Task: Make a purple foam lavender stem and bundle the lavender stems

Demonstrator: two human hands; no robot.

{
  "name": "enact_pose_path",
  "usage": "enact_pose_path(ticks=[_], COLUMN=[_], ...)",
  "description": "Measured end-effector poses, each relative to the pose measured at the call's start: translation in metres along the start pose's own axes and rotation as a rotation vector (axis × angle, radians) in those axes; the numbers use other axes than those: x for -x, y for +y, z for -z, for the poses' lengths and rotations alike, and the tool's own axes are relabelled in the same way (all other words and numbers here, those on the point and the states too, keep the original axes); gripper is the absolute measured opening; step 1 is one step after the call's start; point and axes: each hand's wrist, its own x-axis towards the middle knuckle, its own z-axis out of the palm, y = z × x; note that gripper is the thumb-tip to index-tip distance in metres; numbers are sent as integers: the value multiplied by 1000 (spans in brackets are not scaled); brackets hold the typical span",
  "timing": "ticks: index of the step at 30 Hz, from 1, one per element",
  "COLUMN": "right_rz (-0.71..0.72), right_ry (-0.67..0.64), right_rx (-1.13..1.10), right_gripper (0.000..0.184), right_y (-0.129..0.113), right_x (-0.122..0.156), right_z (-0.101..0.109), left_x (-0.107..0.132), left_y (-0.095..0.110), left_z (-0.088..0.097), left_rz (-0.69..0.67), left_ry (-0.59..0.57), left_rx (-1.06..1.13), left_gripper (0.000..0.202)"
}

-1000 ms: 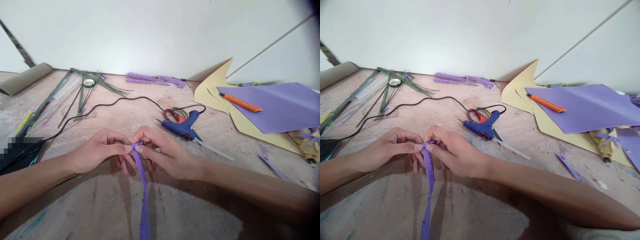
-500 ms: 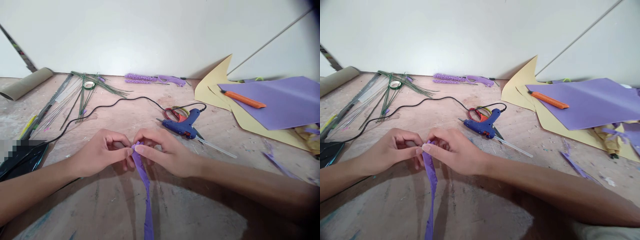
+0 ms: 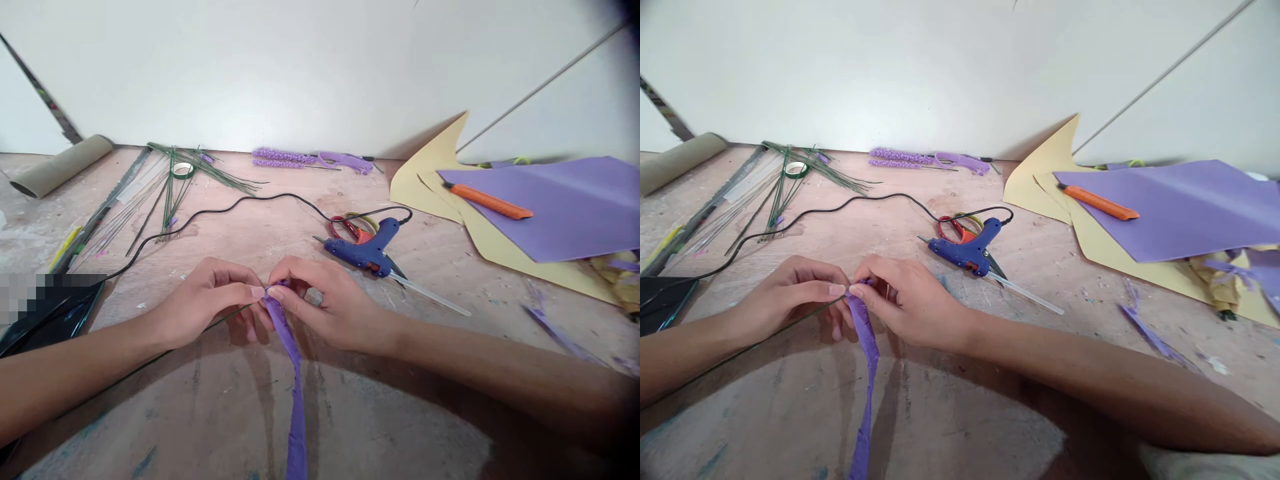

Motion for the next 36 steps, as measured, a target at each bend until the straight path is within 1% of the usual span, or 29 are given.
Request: enact_pose_path(ticks=[5, 6, 7, 8, 9, 12, 13, 14, 15, 17, 20, 22, 24, 26, 29, 31, 33, 36], right_rz=[-10, -20, -30, -41, -51, -73, -79, -84, -91, -108, -134, -149, -156, -155, -145, -139, -138, -146], right_ry=[16, 7, -5, -15, -22, -21, -19, -19, -21, -29, -45, -60, -69, -69, -69, -69, -65, -73], right_rx=[3, -6, -16, -27, -37, -58, -62, -66, -71, -85, -109, -123, -135, -144, -151, -147, -143, -150], right_gripper=[16, 17, 18, 18, 18, 19, 19, 20, 20, 21, 21, 21, 21, 21, 20, 20, 21, 22], right_y=[-1, 0, 0, 0, 0, 1, 2, 3, 5, 7, 10, 11, 11, 12, 14, 15, 15, 15], right_x=[0, 0, 0, 0, 0, -1, -1, -2, -2, -3, -3, -3, -2, -2, -2, -2, -3, -3], right_z=[0, 0, 0, 0, 0, 1, 1, 1, 1, 1, 0, 0, -1, -1, -2, -2, -2, -2], left_x=[-2, -2, -3, -3, -3, -4, -5, -5, -5, -6, -6, -4, -2, -1, 0, 0, 0, 0], left_y=[2, 3, 3, 4, 6, 11, 12, 13, 14, 13, 11, 9, 9, 8, 9, 9, 10, 10], left_z=[3, 3, 4, 4, 5, 7, 8, 8, 8, 8, 6, 5, 5, 4, 2, 1, 0, 0], left_rz=[-28, -27, -29, -41, -69, -223, -274, -313, -336, -349, -362, -394, -419, -413, -403, -413, -424, -430], left_ry=[-62, -59, -30, 29, 115, 401, 463, 497, 505, 467, 368, 340, 342, 339, 321, 317, 297, 237], left_rx=[30, 29, 17, -6, -36, -172, -217, -249, -264, -243, -207, -277, -375, -414, -351, -318, -305, -294], left_gripper=[34, 36, 37, 35, 30, 11, 7, 6, 9, 15, 22, 28, 32, 28, 14, 9, 8, 13])
